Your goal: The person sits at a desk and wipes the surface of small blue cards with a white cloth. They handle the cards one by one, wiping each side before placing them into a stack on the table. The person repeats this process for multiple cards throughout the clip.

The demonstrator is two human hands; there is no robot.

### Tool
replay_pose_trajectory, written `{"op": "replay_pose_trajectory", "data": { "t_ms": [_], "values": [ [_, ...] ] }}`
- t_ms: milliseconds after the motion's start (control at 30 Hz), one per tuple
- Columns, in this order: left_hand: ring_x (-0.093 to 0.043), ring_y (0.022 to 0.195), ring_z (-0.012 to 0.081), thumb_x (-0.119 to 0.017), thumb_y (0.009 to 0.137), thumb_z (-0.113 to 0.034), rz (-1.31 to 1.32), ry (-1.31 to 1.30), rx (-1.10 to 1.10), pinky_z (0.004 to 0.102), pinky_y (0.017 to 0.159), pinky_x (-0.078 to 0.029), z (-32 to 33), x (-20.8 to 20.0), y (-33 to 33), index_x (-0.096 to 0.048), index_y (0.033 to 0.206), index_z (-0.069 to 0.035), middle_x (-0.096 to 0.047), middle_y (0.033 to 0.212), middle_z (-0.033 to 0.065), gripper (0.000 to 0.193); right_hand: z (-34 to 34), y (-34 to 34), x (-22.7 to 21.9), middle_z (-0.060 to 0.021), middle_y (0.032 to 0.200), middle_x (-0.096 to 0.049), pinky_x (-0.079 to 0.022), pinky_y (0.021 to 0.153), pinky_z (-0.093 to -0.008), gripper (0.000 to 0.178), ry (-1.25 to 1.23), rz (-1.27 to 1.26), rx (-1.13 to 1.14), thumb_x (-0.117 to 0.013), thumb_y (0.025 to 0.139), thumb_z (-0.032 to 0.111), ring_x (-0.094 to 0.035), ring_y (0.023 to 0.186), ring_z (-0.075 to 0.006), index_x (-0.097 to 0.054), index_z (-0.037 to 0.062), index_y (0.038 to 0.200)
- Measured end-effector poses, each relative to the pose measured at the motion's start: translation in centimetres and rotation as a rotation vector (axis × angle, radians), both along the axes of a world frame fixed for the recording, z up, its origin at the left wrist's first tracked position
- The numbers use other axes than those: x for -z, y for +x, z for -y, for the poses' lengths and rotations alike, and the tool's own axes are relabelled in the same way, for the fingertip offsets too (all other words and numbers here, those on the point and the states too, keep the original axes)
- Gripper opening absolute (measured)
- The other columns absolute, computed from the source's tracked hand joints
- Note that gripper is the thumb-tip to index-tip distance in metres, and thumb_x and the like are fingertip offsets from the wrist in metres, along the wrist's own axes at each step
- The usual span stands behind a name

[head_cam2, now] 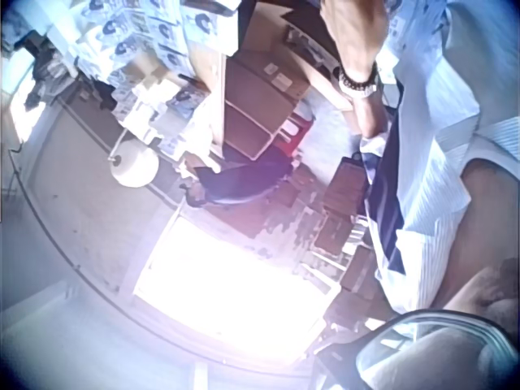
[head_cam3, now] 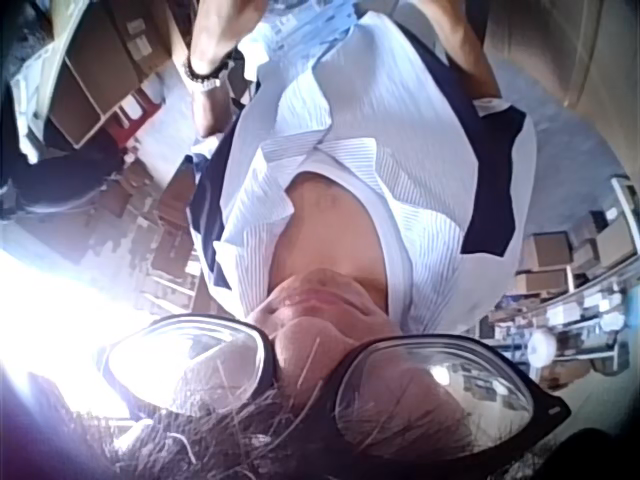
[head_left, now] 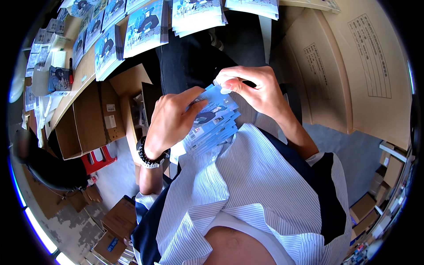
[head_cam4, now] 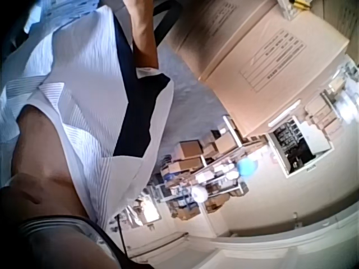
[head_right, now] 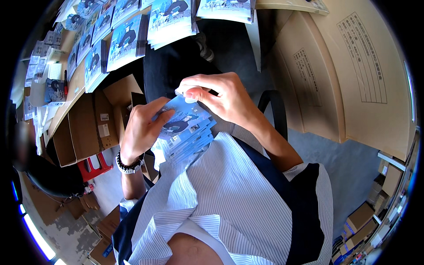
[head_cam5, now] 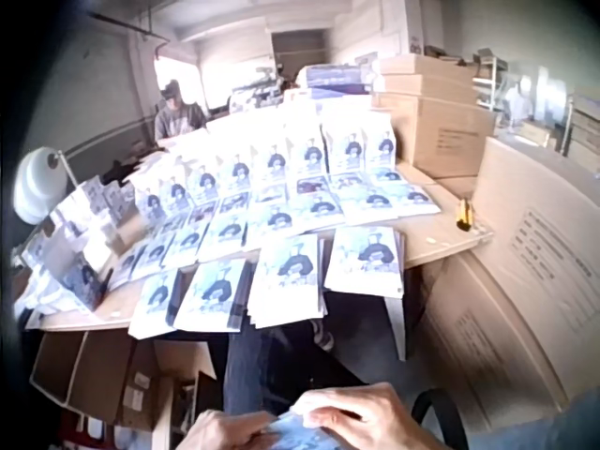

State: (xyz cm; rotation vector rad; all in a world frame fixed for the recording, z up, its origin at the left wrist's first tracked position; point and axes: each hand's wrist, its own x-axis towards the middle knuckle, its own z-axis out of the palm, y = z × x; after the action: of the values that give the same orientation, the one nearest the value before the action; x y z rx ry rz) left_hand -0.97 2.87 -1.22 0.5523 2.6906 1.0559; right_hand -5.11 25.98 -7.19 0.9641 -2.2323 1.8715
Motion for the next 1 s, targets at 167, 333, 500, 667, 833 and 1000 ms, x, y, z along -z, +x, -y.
{"op": "replay_pose_trajectory", "data": {
  "t_ms": [167, 333, 500, 667, 833, 1000],
  "values": [
    [-0.069, 0.056, 0.0237, -0.066, 0.095, -0.007, 0.021, 0.014, 0.008, 0.0283, 0.051, -0.049, 0.0, -0.4, 0.2, -0.07, 0.105, 0.0, -0.07, 0.075, 0.0153, 0.014, 0.3, 0.4, -0.6, -0.0133, 0.097, -0.076, -0.062, 0.071, -0.0288, 0.024, -0.055, 0.007, 0.021, -0.071, 0.092, 0.011, -0.076, 0.088, -0.0225, -0.071, 0.0009, 0.114],
    [-0.069, 0.056, 0.0234, -0.066, 0.095, -0.008, 0.027, 0.063, 0.001, 0.029, 0.051, -0.049, 0.2, -0.4, 0.3, -0.07, 0.106, 0.0, -0.07, 0.075, 0.0156, 0.014, 0.4, 0.9, -0.8, -0.0138, 0.097, -0.076, -0.062, 0.071, -0.0291, 0.024, -0.061, 0.005, 0.043, -0.072, 0.092, 0.012, -0.076, 0.088, -0.0228, -0.071, 0.0012, 0.114],
    [-0.07, 0.058, 0.0232, -0.066, 0.095, -0.008, 0.072, 0.027, -0.001, 0.0284, 0.052, -0.05, 0.1, -0.5, 0.5, -0.07, 0.107, 0.0, -0.071, 0.077, 0.0157, 0.015, 0.1, 0.8, 0.2, -0.0135, 0.098, -0.076, -0.062, 0.075, -0.0292, 0.026, -0.066, 0.066, 0.012, -0.072, 0.092, 0.015, -0.076, 0.089, -0.0226, -0.071, 0.0, 0.113],
    [-0.071, 0.06, 0.0238, -0.066, 0.095, -0.008, 0.051, 0.053, 0.039, 0.0282, 0.053, -0.05, 0.3, -1.0, 0.7, -0.07, 0.108, 0.0, -0.072, 0.079, 0.0157, 0.015, 0.3, 1.2, -0.4, -0.0146, 0.099, -0.076, -0.062, 0.081, -0.0327, 0.03, -0.153, 0.223, -0.032, -0.07, 0.094, 0.022, -0.076, 0.093, -0.0244, -0.072, -0.0006, 0.114],
    [-0.07, 0.059, 0.0239, -0.066, 0.096, -0.007, 0.076, 0.045, 0.013, 0.0278, 0.052, -0.049, 0.6, -1.2, 0.3, -0.069, 0.107, 0.001, -0.072, 0.078, 0.0164, 0.015, 1.6, 1.4, -0.7, -0.0142, 0.099, -0.076, -0.062, 0.08, -0.03, 0.024, -0.176, 0.125, 0.038, -0.068, 0.095, 0.015, -0.075, 0.093, -0.0229, -0.071, -0.0008, 0.113],
    [-0.067, 0.055, 0.0217, -0.065, 0.096, -0.008, 0.11, 0.08, 0.015, 0.0285, 0.05, -0.045, 0.7, -0.9, 0.2, -0.067, 0.105, 0.003, -0.069, 0.073, 0.0156, 0.014, 2.0, 1.4, -0.5, -0.0128, 0.099, -0.075, -0.061, 0.079, -0.0286, 0.022, -0.246, 0.236, 0.027, -0.067, 0.097, 0.013, -0.075, 0.092, -0.02, -0.071, -0.0009, 0.113]
  ]
}}
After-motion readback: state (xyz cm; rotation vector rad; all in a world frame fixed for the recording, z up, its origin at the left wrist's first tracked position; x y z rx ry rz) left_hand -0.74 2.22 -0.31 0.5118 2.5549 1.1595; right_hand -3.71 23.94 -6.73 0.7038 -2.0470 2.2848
